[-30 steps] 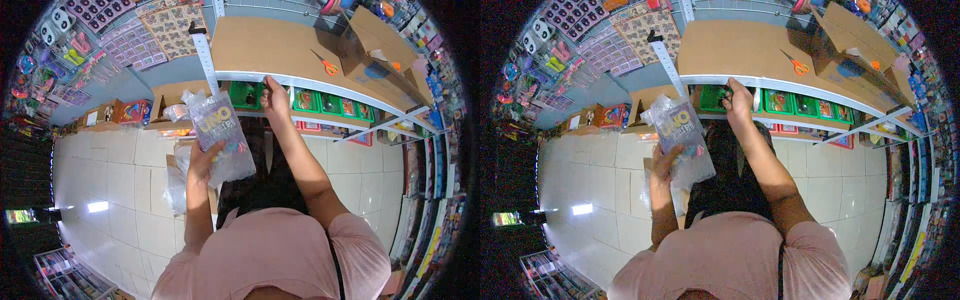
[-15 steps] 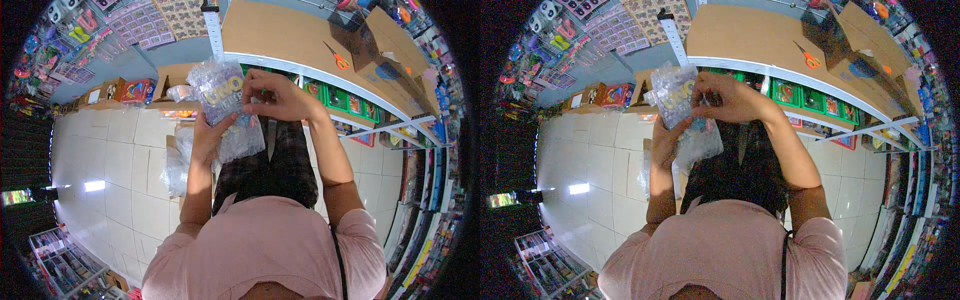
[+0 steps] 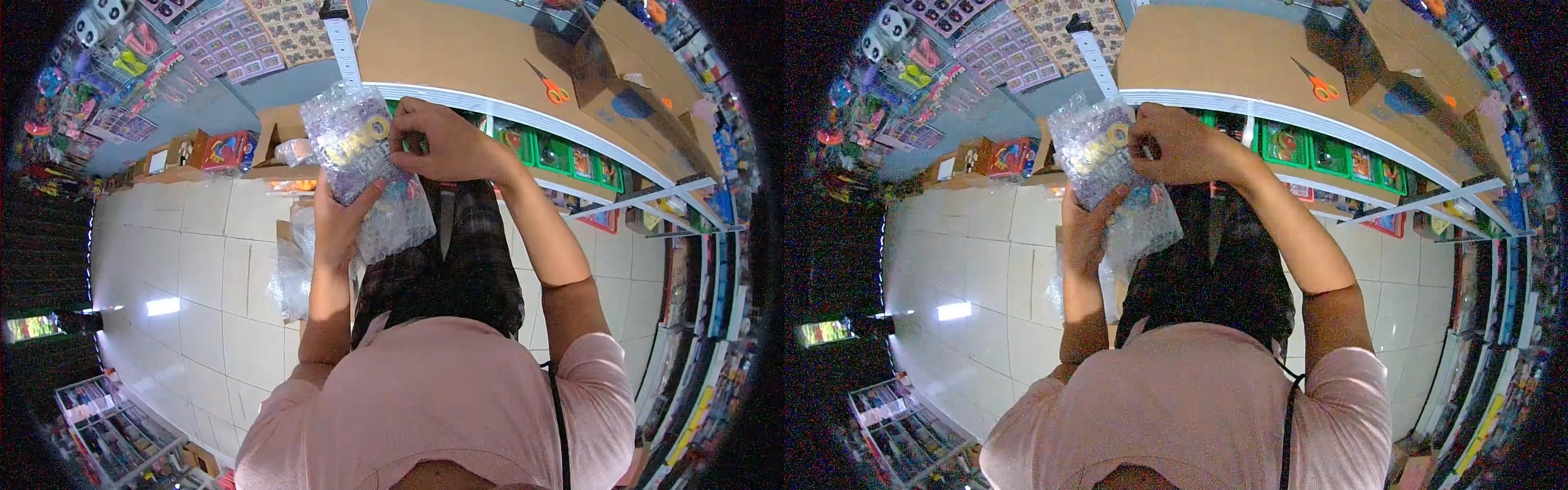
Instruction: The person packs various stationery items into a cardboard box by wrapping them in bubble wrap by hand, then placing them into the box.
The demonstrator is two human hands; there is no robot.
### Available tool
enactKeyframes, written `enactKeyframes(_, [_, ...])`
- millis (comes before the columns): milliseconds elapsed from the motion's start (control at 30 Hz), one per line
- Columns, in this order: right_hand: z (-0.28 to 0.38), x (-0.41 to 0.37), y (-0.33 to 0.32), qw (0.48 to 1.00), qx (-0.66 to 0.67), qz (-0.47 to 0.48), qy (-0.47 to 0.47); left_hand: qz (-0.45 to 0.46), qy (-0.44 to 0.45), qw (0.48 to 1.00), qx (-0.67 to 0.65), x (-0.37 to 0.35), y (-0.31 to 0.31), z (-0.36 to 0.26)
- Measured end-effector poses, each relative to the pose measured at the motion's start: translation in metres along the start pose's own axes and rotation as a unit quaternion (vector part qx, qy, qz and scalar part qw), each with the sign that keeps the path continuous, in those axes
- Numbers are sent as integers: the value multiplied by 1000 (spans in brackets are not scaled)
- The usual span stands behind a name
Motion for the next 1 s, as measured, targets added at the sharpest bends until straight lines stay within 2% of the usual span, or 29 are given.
enactKeyframes(367, [7, -7, 1, 995, -56, -79, 6, -20, 5, 999, -26, 1, -3, 3])
enactKeyframes(467, [2, -12, -3, 989, -52, -129, 44, -27, -1, 999, -26, -1, -2, 0])
enactKeyframes(567, [1, -13, -8, 989, -18, -112, 97, -37, -1, 999, -13, 0, -6, 3])
enactKeyframes(767, [-6, -15, 10, 968, 162, -176, 78, -31, 21, 999, 3, -3, 3, 0])
enactKeyframes(900, [-31, -25, 26, 937, 235, -188, 176, -20, 55, 997, 46, -6, 9, -5])
enactKeyframes(967, [-36, -29, 35, 913, 302, -180, 205, -18, 58, 996, 68, -6, 9, -3])
enactKeyframes(1000, [-34, -29, 37, 897, 357, -185, 185, -15, 43, 997, 54, -7, 9, 0])
Point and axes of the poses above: each hand's wrist, its own x-axis towards the middle knuckle, its own y-axis out of the palm, z = x × y, the point moved 8 cm from there along x, towards the middle knuckle, and after that the axes turned 10 degrees about -y, right-handed, at the moved point
